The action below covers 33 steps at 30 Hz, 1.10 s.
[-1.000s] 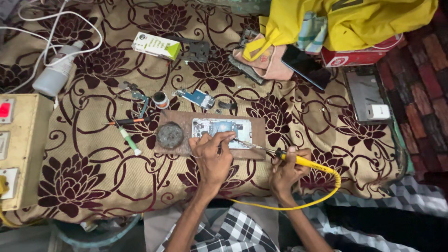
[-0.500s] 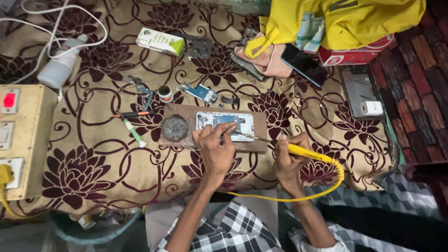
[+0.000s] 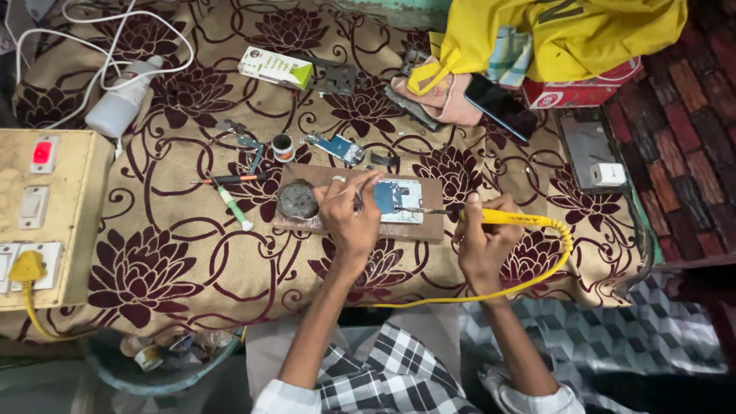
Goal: The person uses a soldering iron and solder wire to work on a small circuit board placed on a wooden block. They repeatedly apply heat and solder to specific points on the board while holding the board steady with their other hand.
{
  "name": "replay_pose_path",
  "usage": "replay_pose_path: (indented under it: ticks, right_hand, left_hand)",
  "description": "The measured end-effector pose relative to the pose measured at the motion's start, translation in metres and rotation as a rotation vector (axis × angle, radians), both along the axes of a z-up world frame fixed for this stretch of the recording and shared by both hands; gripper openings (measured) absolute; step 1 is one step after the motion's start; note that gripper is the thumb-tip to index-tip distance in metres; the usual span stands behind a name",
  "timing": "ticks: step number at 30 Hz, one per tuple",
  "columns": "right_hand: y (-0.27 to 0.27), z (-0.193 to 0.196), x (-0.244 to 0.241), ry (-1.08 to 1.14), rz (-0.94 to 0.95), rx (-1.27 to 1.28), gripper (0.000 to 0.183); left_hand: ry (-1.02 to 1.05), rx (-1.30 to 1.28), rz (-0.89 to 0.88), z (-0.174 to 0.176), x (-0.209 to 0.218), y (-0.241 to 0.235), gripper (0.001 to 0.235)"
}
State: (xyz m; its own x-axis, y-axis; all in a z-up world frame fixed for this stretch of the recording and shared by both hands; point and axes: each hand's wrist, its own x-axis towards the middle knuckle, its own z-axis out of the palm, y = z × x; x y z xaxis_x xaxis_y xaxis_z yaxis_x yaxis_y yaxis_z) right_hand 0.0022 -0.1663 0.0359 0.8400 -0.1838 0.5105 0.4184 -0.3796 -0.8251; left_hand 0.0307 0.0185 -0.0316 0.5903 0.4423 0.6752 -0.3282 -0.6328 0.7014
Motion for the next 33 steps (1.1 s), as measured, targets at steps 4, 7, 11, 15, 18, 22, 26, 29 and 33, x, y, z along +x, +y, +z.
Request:
replay_pose_path:
  ticks: [4,7,11,15,18,22,26,29,33]
  right_hand:
    - [-0.006,-0.012,0.001,0.107,0.049,0.208,0.022]
    - [-0.012,-0.030,0.007,-0.008,-0.021,0.480,0.020]
    - [-0.025,-0.053,0.018,0.045,-0.042,0.737,0.029]
    - [-0.026,-0.079,0.015,0.138,0.000,0.857,0.028]
    - [-0.021,-0.089,0.018,0.096,-0.007,0.880,0.029]
    - [-0.020,-0.091,0.016,0.066,-0.004,0.881,0.018]
    - [-0.020,-0.092,0.010,0.057,-0.031,0.739,0.028]
    - [-0.019,-0.094,0.012,0.018,0.017,0.776,0.026]
    - [-0.022,-0.097,0.014,-0.003,-0.010,0.710,0.025]
  left_hand:
    - [-0.027,0.017,-0.029,0.001,-0.005,0.001,0.012]
    - [-0.038,0.025,-0.025,0.004,-0.011,0.001,0.012]
    - [-0.078,0.015,-0.032,0.011,-0.010,0.000,0.012]
    - [-0.118,0.050,-0.019,0.012,-0.013,0.000,0.018]
    - [-0.132,0.047,-0.025,0.012,-0.017,-0.001,0.021]
    - [-0.118,0.052,-0.049,0.006,-0.015,-0.001,0.023]
    - [-0.136,0.034,-0.049,-0.001,-0.010,-0.004,0.022]
    - [-0.073,-0.004,-0.079,-0.004,-0.014,-0.001,0.024]
    - [-0.080,0.033,-0.056,0.001,-0.015,0.000,0.023]
